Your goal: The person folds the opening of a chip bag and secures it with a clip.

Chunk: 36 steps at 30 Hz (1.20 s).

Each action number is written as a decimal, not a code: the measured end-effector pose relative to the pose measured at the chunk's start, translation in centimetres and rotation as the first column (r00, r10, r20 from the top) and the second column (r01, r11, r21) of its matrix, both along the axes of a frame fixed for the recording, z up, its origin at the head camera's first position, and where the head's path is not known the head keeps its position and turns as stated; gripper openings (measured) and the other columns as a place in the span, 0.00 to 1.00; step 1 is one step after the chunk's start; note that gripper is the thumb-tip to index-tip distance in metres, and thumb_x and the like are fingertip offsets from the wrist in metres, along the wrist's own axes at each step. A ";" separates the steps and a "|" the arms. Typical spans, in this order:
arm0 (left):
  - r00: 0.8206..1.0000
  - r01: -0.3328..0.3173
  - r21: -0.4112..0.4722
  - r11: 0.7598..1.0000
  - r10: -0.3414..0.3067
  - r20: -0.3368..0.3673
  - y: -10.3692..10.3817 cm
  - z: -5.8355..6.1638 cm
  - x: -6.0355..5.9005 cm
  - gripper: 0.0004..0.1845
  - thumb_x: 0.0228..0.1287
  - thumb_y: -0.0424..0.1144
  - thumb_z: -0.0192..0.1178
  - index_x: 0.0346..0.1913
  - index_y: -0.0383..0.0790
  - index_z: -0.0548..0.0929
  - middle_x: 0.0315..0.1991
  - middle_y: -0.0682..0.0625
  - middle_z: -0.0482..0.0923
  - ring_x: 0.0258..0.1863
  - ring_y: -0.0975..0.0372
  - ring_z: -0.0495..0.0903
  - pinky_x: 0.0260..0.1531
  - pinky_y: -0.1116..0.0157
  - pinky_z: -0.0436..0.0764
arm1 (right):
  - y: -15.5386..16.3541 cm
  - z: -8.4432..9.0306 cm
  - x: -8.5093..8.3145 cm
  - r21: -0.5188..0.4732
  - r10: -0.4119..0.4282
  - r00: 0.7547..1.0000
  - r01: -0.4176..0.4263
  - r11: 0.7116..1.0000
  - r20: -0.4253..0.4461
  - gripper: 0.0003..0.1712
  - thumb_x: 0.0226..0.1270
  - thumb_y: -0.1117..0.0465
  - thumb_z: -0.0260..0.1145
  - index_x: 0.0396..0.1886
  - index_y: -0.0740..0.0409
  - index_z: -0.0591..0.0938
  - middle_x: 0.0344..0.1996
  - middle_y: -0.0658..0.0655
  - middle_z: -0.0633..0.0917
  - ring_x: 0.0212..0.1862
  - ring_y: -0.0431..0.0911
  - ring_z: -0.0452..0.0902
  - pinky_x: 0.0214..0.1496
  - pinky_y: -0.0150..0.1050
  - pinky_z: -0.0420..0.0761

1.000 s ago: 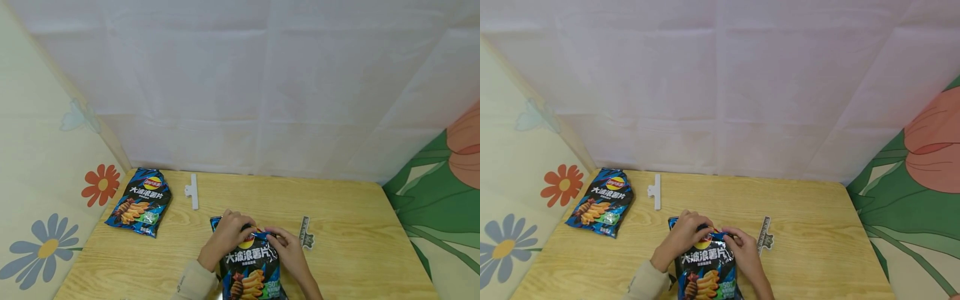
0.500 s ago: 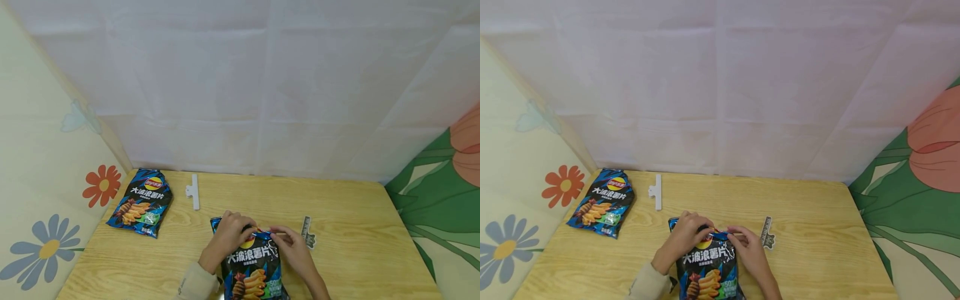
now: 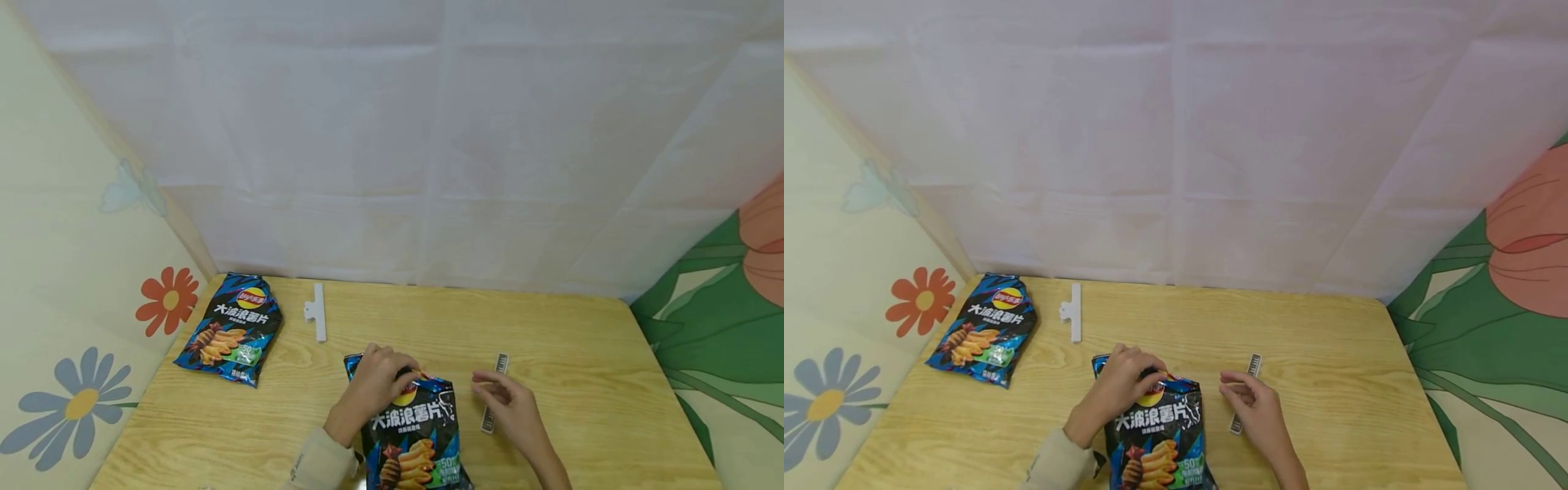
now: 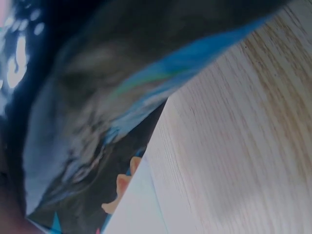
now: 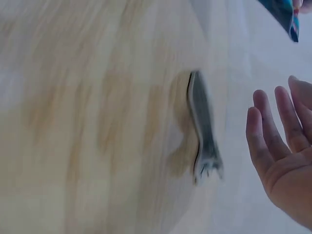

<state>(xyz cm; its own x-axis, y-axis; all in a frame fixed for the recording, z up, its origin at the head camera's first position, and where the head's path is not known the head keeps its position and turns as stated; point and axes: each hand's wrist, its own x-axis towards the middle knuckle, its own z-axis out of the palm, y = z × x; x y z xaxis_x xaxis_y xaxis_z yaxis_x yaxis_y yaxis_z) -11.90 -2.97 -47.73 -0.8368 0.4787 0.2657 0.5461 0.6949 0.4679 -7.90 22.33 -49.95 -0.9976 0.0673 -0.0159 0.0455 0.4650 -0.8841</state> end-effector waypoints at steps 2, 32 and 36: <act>1.000 -0.001 -0.002 1.000 0.001 0.007 0.0 0.1 0.1 0.07 0.66 0.48 0.64 0.40 0.52 0.90 0.35 0.62 0.88 0.26 0.71 0.73 0.35 0.70 0.62 | 0.6 -0.1 0.0 0.047 -0.015 1.000 0.014 0.999 0.009 0.14 0.62 0.69 0.70 0.49 0.62 0.85 0.43 0.60 0.89 0.36 0.31 0.83 0.39 0.28 0.83; 1.000 -0.002 -0.005 1.000 0.002 -0.024 -0.1 0.3 0.2 0.07 0.65 0.48 0.65 0.40 0.53 0.90 0.35 0.61 0.89 0.28 0.69 0.75 0.35 0.70 0.63 | 6.1 -1.2 0.6 0.342 0.069 0.992 -0.030 0.939 -0.105 0.22 0.50 0.65 0.78 0.48 0.54 0.86 0.50 0.57 0.88 0.50 0.17 0.67 0.55 0.23 0.71; 1.000 0.001 0.001 1.000 -0.001 -0.026 -0.1 0.3 0.2 0.06 0.65 0.47 0.65 0.40 0.53 0.90 0.35 0.61 0.89 0.28 0.69 0.75 0.35 0.70 0.62 | 6.2 -1.8 0.7 0.313 0.113 0.981 -0.059 0.948 -0.157 0.24 0.46 0.70 0.78 0.47 0.56 0.86 0.51 0.60 0.86 0.53 0.13 0.62 0.57 0.09 0.56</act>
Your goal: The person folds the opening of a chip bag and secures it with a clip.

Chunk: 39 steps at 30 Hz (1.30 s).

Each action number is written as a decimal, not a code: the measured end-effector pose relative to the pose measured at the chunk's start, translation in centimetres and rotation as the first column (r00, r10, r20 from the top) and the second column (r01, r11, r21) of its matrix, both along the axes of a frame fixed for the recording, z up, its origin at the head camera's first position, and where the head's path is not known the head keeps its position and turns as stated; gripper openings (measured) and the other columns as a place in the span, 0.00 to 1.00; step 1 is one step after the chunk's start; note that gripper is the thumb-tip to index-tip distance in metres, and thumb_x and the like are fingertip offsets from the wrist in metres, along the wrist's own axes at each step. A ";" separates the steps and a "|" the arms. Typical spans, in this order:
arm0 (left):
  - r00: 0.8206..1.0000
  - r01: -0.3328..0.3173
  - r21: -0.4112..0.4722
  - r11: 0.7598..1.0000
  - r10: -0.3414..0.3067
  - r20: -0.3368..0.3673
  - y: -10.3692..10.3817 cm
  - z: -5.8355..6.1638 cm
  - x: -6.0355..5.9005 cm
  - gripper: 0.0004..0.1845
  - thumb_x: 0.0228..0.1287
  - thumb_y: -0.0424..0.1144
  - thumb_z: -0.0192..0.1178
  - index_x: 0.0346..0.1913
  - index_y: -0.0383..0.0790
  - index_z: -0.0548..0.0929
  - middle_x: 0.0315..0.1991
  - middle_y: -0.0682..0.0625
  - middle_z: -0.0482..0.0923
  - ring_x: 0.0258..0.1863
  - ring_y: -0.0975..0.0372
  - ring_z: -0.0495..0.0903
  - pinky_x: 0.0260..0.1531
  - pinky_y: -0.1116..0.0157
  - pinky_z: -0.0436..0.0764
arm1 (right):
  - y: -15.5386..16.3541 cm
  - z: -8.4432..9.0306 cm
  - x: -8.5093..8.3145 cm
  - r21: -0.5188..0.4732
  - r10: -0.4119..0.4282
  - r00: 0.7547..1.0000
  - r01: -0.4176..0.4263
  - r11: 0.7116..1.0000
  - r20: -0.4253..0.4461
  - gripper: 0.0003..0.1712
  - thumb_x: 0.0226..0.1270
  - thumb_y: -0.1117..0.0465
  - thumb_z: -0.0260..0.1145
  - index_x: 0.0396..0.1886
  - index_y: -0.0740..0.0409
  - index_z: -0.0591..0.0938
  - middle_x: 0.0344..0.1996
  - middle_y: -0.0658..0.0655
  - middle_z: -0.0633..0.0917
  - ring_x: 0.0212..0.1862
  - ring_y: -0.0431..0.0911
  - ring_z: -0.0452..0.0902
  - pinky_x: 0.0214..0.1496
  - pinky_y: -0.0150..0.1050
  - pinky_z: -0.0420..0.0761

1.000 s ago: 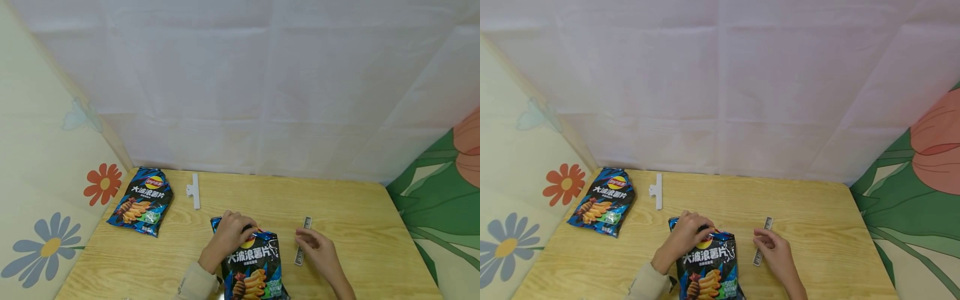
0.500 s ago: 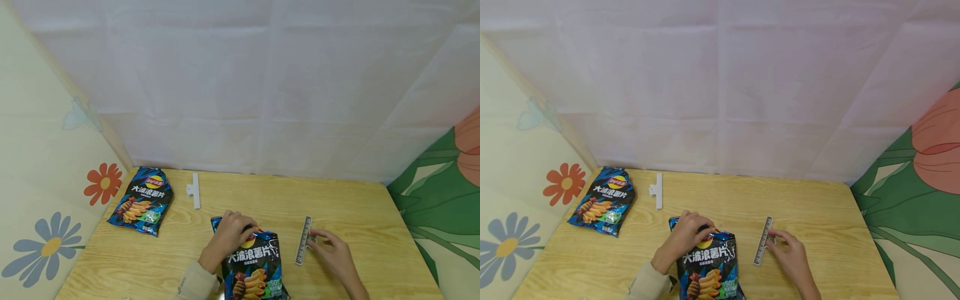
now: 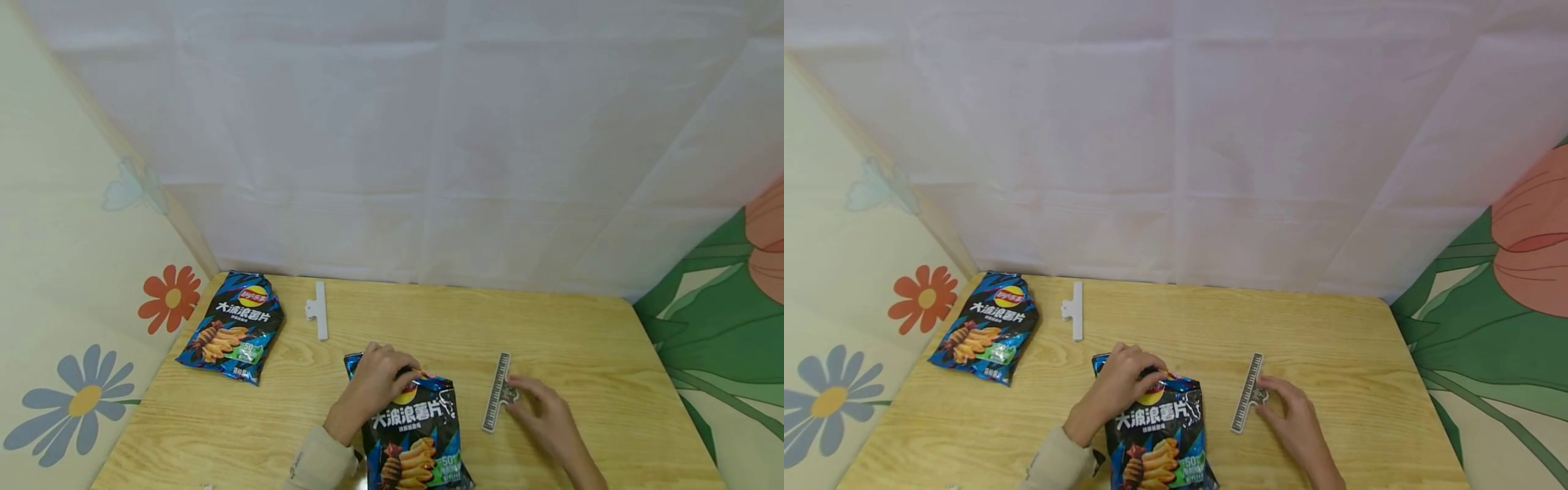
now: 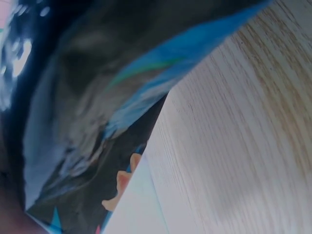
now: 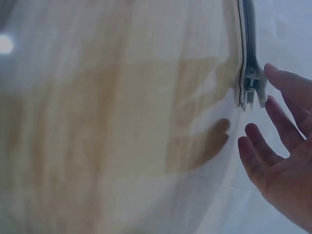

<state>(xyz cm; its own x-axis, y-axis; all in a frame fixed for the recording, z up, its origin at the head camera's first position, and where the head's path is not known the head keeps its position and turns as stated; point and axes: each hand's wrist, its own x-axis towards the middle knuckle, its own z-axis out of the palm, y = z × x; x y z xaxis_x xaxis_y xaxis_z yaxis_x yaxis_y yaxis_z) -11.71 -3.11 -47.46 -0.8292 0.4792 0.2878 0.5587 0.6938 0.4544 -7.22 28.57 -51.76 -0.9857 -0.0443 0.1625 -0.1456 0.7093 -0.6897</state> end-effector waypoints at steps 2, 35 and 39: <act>1.000 0.002 0.003 1.000 -0.002 -0.001 0.0 0.0 0.0 0.06 0.65 0.47 0.65 0.40 0.53 0.90 0.35 0.61 0.89 0.28 0.69 0.75 0.35 0.70 0.62 | 0.1 -0.3 0.0 -0.007 0.011 1.000 -0.011 1.000 -0.006 0.24 0.46 0.70 0.77 0.47 0.56 0.86 0.53 0.61 0.86 0.54 0.11 0.58 0.58 0.08 0.52; 1.000 0.004 0.019 1.000 -0.004 0.028 0.0 -0.4 -0.2 0.07 0.66 0.47 0.64 0.40 0.51 0.90 0.35 0.61 0.89 0.27 0.70 0.72 0.35 0.70 0.62 | -0.7 0.1 -0.8 0.120 -0.052 0.999 0.049 0.992 0.018 0.13 0.48 0.66 0.79 0.30 0.45 0.86 0.37 0.45 0.86 0.41 0.29 0.77 0.46 0.32 0.80; 1.000 0.002 0.021 1.000 -0.002 0.028 0.0 -0.4 -0.2 0.08 0.66 0.47 0.64 0.40 0.51 0.90 0.35 0.61 0.89 0.26 0.70 0.71 0.35 0.71 0.61 | -0.6 -0.2 -0.9 0.117 -0.029 1.000 0.028 0.993 0.006 0.16 0.45 0.70 0.79 0.33 0.50 0.87 0.36 0.47 0.86 0.39 0.30 0.77 0.43 0.31 0.81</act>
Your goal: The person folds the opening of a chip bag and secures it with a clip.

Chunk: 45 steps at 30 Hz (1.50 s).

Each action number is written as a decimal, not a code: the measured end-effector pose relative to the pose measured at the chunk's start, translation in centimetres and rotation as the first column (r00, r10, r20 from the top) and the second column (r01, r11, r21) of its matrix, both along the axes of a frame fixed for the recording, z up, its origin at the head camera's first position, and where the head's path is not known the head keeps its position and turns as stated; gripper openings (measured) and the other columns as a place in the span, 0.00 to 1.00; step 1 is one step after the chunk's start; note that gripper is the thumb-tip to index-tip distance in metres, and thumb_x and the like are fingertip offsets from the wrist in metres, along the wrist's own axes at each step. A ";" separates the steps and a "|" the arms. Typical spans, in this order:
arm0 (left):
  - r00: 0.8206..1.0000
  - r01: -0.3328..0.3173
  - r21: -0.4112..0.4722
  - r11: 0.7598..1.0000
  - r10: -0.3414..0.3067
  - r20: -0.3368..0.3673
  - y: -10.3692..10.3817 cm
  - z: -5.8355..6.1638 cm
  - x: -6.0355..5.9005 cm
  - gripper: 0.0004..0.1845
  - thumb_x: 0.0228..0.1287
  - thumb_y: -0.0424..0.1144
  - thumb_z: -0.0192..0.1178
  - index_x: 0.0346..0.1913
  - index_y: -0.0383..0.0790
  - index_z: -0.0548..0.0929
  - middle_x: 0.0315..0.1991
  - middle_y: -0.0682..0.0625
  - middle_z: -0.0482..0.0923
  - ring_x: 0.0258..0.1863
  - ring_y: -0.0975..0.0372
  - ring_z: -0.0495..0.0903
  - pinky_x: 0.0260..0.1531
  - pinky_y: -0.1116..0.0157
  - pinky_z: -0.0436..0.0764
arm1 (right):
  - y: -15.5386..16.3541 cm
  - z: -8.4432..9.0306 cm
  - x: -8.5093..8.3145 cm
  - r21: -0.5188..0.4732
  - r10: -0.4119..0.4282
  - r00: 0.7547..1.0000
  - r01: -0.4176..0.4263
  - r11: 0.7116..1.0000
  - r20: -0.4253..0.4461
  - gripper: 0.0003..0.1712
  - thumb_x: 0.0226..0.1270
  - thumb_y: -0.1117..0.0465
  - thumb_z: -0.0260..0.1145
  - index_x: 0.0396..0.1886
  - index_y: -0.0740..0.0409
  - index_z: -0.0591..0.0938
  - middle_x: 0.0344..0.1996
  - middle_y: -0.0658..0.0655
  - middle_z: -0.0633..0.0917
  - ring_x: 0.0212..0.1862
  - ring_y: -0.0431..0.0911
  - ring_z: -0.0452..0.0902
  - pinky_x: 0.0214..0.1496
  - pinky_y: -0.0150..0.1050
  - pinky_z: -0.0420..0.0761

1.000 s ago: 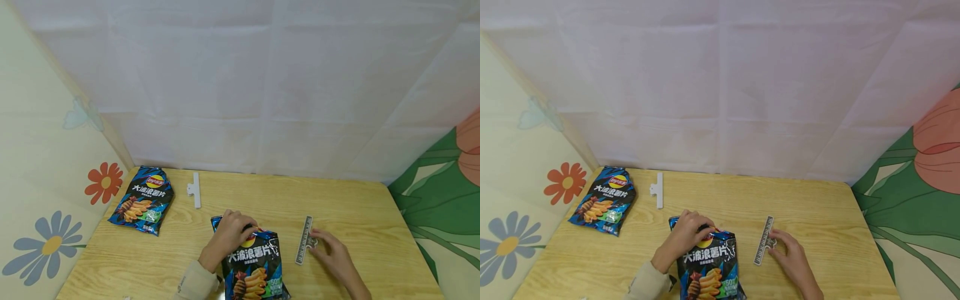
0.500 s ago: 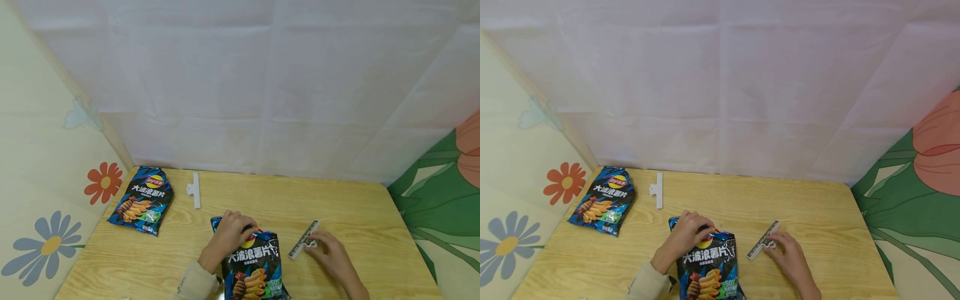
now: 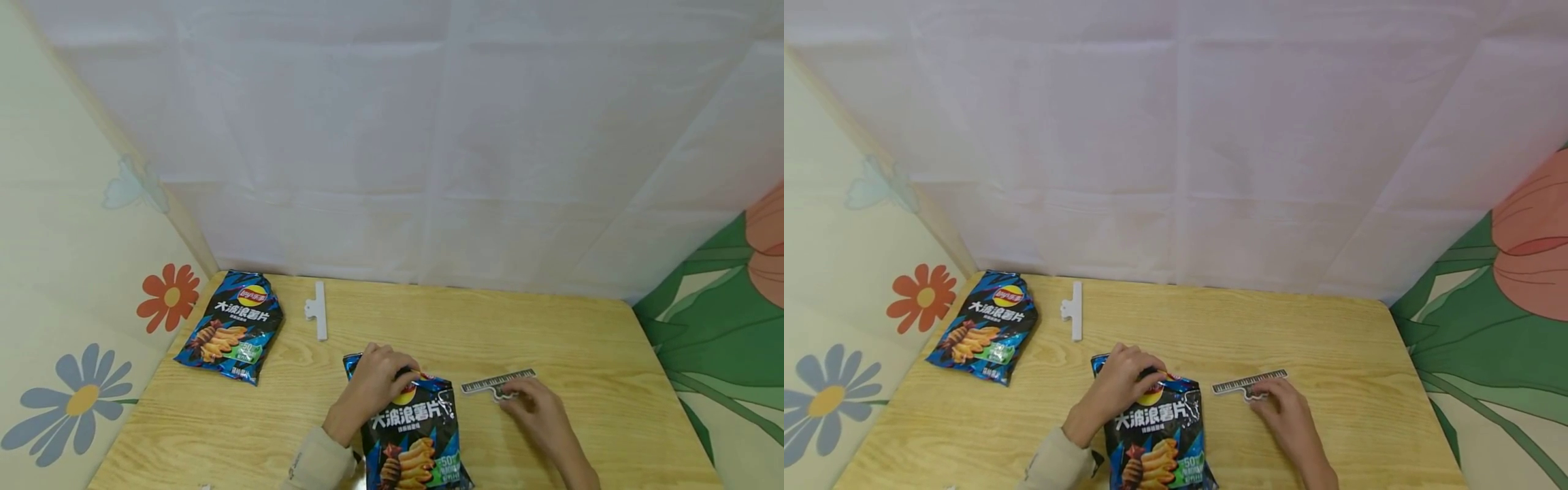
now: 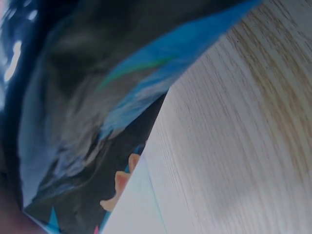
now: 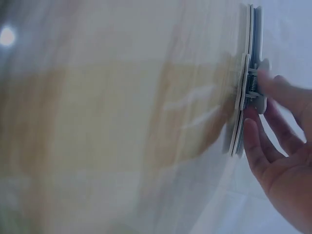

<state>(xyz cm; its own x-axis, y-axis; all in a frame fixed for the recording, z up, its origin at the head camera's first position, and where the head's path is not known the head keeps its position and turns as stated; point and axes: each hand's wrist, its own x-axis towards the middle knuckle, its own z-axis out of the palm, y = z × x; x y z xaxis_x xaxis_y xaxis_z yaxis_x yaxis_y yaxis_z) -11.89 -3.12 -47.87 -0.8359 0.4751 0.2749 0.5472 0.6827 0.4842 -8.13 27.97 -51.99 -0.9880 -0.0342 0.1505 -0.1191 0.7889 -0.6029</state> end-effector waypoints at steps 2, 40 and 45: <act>1.000 -0.002 0.001 1.000 0.002 -0.002 0.0 0.1 0.0 0.08 0.66 0.47 0.64 0.40 0.51 0.90 0.35 0.61 0.89 0.26 0.70 0.71 0.35 0.70 0.61 | 0.0 -0.1 -0.1 0.016 0.010 1.000 -0.010 1.000 -0.025 0.17 0.44 0.73 0.78 0.34 0.52 0.88 0.36 0.48 0.86 0.38 0.34 0.80 0.43 0.32 0.83; 0.999 0.005 0.001 1.000 -0.005 -0.035 -0.1 -0.1 0.1 0.06 0.65 0.47 0.65 0.39 0.54 0.90 0.34 0.62 0.88 0.26 0.71 0.72 0.35 0.71 0.63 | -0.6 0.3 -0.4 0.019 0.026 0.997 -0.025 1.000 -0.079 0.11 0.63 0.69 0.69 0.44 0.56 0.89 0.37 0.49 0.86 0.39 0.36 0.78 0.38 0.33 0.79; 1.000 0.010 0.005 1.000 -0.010 -0.030 0.0 -0.1 0.0 0.06 0.65 0.47 0.65 0.39 0.53 0.90 0.34 0.62 0.88 0.26 0.70 0.73 0.35 0.71 0.63 | -0.7 0.4 -0.3 -0.007 -0.013 1.000 0.013 1.000 0.009 0.14 0.59 0.63 0.74 0.45 0.59 0.85 0.39 0.52 0.86 0.40 0.42 0.81 0.41 0.35 0.81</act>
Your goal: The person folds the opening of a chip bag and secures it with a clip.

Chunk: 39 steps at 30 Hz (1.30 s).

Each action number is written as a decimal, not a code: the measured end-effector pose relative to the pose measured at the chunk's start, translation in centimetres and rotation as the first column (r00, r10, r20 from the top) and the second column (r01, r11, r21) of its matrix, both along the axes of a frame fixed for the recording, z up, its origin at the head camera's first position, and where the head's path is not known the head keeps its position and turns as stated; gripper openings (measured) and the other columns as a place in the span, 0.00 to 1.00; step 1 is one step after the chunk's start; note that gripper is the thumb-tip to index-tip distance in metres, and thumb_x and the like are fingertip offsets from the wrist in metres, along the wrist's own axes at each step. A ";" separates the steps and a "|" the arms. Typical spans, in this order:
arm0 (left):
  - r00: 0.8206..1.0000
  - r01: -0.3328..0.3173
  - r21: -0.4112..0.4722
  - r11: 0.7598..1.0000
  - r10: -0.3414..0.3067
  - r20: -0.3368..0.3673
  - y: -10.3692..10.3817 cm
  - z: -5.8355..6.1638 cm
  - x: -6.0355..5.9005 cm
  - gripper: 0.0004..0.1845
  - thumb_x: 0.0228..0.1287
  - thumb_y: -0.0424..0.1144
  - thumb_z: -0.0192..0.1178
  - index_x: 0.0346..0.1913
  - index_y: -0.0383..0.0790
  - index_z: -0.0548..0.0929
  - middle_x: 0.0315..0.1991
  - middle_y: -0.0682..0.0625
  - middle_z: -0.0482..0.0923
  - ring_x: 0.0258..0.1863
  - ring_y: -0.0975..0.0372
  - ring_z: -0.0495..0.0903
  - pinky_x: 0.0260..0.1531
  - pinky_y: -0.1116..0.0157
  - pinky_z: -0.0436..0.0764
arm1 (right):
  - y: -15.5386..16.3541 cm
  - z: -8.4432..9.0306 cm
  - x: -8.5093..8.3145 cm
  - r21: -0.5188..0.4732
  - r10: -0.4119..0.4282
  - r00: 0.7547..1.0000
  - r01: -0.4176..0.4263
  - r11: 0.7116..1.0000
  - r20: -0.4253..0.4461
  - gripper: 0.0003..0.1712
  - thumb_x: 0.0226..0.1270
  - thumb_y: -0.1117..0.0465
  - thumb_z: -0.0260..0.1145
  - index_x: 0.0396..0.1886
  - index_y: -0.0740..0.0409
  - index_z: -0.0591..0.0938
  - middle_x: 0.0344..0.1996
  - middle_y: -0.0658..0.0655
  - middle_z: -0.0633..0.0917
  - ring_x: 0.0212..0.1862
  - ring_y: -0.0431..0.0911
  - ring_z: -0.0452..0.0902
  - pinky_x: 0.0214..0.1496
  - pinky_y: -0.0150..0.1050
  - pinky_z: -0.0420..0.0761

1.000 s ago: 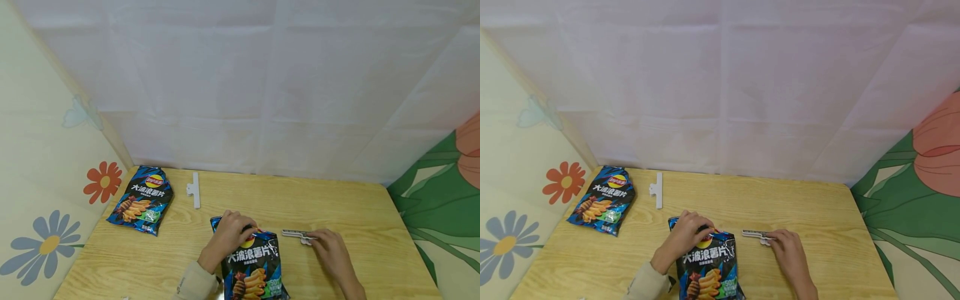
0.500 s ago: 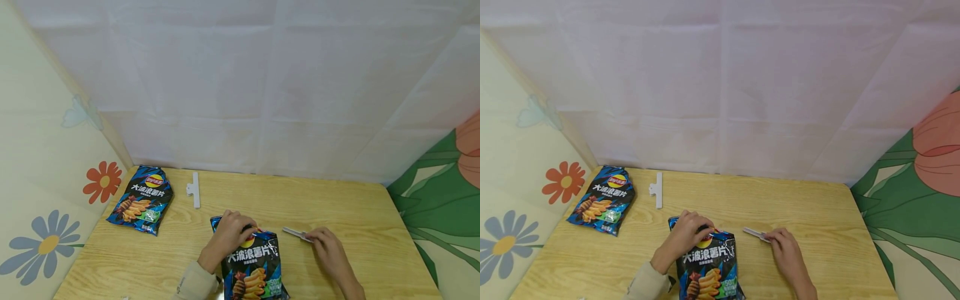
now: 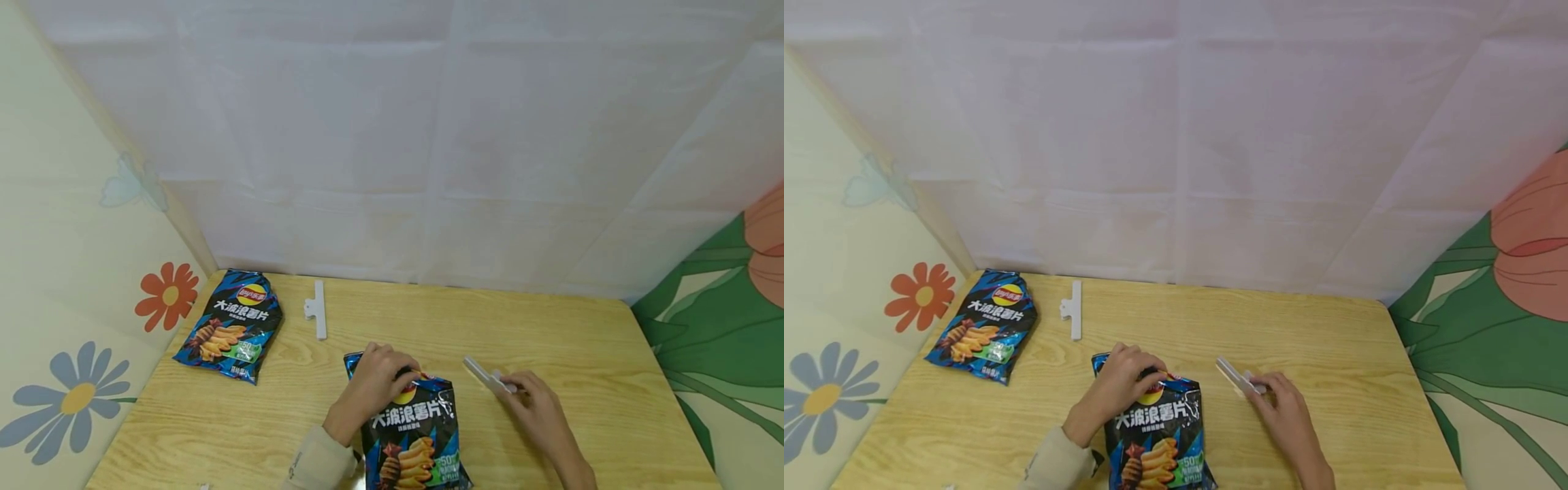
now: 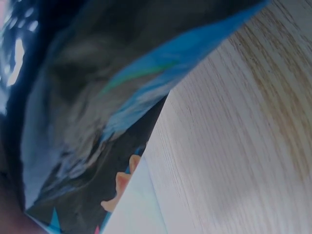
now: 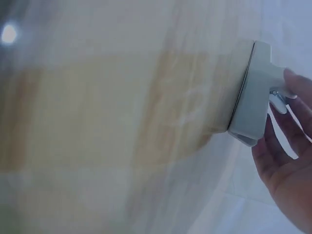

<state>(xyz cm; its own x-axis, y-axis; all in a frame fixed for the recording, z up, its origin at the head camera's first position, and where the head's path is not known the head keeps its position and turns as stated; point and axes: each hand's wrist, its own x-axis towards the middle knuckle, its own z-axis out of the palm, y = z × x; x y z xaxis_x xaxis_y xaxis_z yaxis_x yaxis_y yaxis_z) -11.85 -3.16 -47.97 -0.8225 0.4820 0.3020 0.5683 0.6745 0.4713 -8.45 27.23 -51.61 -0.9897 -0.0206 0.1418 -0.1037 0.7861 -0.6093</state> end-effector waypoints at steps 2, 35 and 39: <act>1.000 0.001 0.001 1.000 -0.001 0.003 0.0 0.0 0.0 0.07 0.66 0.48 0.64 0.39 0.53 0.90 0.34 0.62 0.88 0.26 0.70 0.72 0.35 0.71 0.63 | -0.1 0.2 0.0 -0.034 -0.017 0.997 0.019 0.999 0.073 0.17 0.61 0.63 0.72 0.49 0.62 0.82 0.42 0.57 0.86 0.42 0.46 0.82 0.41 0.35 0.82; 0.999 0.032 -0.020 0.999 -0.032 0.002 -0.1 -0.1 -0.2 0.09 0.72 0.41 0.59 0.45 0.51 0.90 0.37 0.61 0.89 0.27 0.69 0.71 0.36 0.70 0.60 | -1.0 3.1 0.1 -0.191 -0.099 0.975 0.138 0.972 0.200 0.23 0.68 0.55 0.68 0.58 0.63 0.82 0.50 0.67 0.86 0.41 0.34 0.83 0.42 0.30 0.83; 0.999 0.036 -0.007 0.999 -0.036 -0.004 -0.2 -0.1 -0.3 0.09 0.71 0.38 0.60 0.45 0.50 0.90 0.36 0.60 0.89 0.27 0.69 0.70 0.36 0.69 0.60 | -1.5 3.5 0.0 -0.204 -0.119 0.973 0.159 0.966 0.198 0.22 0.67 0.58 0.69 0.57 0.64 0.82 0.48 0.68 0.87 0.40 0.40 0.86 0.41 0.33 0.85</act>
